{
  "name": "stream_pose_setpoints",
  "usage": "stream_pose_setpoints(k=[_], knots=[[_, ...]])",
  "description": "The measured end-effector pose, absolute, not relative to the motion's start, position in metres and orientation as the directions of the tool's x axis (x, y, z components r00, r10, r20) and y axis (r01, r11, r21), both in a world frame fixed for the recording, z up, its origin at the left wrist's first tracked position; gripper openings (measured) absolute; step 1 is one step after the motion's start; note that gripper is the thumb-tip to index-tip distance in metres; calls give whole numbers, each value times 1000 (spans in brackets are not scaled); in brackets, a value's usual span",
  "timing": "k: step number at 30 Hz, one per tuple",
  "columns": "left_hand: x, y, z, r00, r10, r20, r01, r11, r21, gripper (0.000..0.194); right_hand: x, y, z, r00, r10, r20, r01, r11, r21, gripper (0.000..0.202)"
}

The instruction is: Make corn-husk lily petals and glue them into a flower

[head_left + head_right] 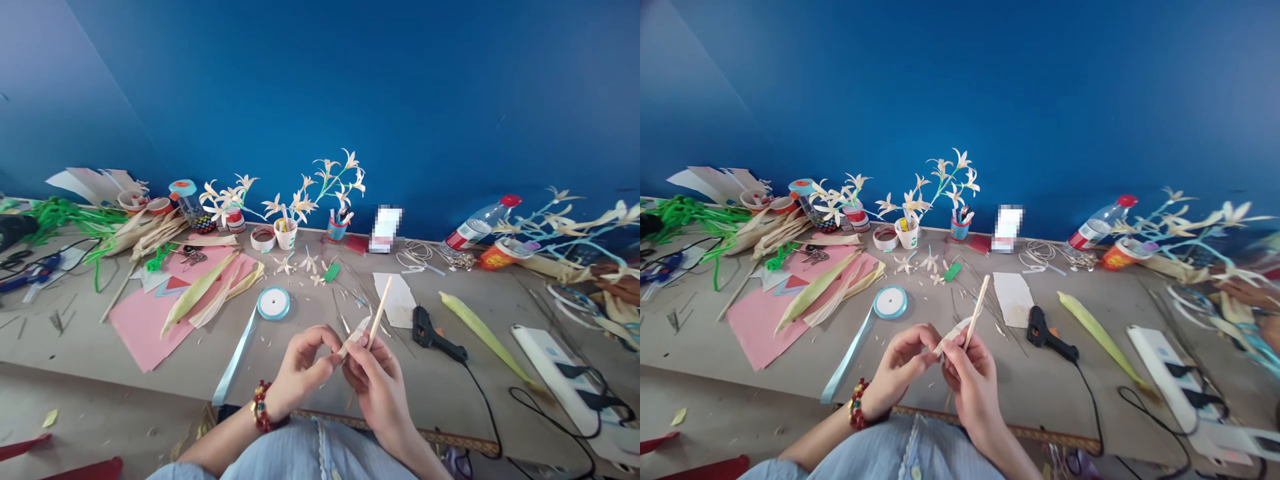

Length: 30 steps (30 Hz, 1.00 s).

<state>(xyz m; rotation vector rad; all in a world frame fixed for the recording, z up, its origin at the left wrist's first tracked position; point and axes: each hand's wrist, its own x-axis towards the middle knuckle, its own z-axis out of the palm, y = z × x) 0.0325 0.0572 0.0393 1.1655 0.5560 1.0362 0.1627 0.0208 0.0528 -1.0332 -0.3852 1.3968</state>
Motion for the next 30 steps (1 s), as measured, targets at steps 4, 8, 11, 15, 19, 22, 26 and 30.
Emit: stream_pose_setpoints(k=[4, 8, 11, 15, 19, 22, 26, 30], knots=[[39, 57, 33, 456, 880, 129, -478, 120, 870, 16, 161, 19, 53, 205, 911, -358, -643, -150, -751, 41], [42, 54, 25, 451, 882, 139, -567, 163, 807, 17, 159, 19, 54, 191, 899, -394, -679, -169, -714, 39], [40, 52, 25, 429, 890, 156, -622, 166, 765, 16, 158, 21, 54, 144, 920, -366, -694, -170, -700, 41], [34, 53, 31, 382, 904, 193, -585, 75, 807, 19, 157, 23, 53, 181, 929, -323, -682, -118, -721, 37], [30, 55, 40, 409, 890, 201, -389, -29, 921, 16, 157, 21, 51, 231, 907, -351, -663, -117, -739, 38], [33, 55, 39, 411, 893, 181, -355, -26, 935, 16, 156, 20, 50, 236, 905, -355, -664, -116, -738, 41], [39, 55, 31, 410, 899, 154, -467, 61, 882, 18, 156, 20, 51, 215, 917, -336, -663, -116, -740, 41], [42, 55, 25, 438, 882, 175, -544, 105, 832, 18, 156, 20, 54, 176, 922, -344, -691, -133, -710, 41]])
